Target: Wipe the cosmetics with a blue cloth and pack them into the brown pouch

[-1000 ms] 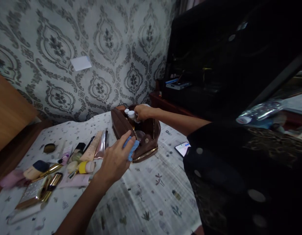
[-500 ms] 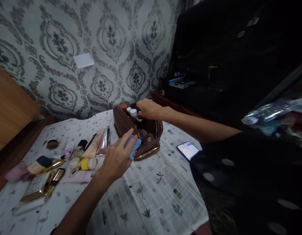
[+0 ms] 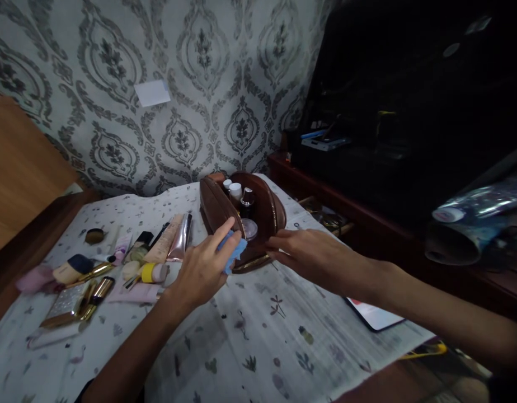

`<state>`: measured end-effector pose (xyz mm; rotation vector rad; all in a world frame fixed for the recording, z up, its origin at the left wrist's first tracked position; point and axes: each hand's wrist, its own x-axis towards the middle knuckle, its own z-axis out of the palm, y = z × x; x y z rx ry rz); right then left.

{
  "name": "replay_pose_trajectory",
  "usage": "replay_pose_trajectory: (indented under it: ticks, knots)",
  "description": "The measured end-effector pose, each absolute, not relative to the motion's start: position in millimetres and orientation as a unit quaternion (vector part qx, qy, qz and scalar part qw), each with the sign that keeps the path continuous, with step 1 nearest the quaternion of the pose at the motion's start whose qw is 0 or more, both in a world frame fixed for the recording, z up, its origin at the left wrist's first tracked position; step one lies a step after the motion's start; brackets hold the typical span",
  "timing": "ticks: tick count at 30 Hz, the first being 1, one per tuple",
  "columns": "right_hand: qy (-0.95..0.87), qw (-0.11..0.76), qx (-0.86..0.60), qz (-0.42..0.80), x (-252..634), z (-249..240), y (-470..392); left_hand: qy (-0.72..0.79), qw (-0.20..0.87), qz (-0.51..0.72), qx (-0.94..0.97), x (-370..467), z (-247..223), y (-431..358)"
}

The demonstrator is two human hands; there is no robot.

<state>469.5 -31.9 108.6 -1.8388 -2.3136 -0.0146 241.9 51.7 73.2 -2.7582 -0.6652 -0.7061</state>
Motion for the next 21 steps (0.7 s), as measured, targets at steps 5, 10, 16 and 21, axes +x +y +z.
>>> replay_pose_trajectory:
  ticks: [5,10,16,21]
  knots:
    - [-0.786,0.088,-0.611,-0.009,472,99,-46,-0.221,0.085,-0.255,-0.938,241,71,52]
    - [-0.784,0.087,-0.614,-0.021,470,92,-54,-0.216,0.081,-0.282,-0.931,231,60,47]
    - [-0.786,0.177,-0.587,-0.073,460,76,-66,-0.265,0.079,-0.205,-0.939,199,32,47]
    - [-0.806,0.240,-0.540,0.039,429,79,-70,-0.345,0.083,-0.141,-0.924,163,20,60]
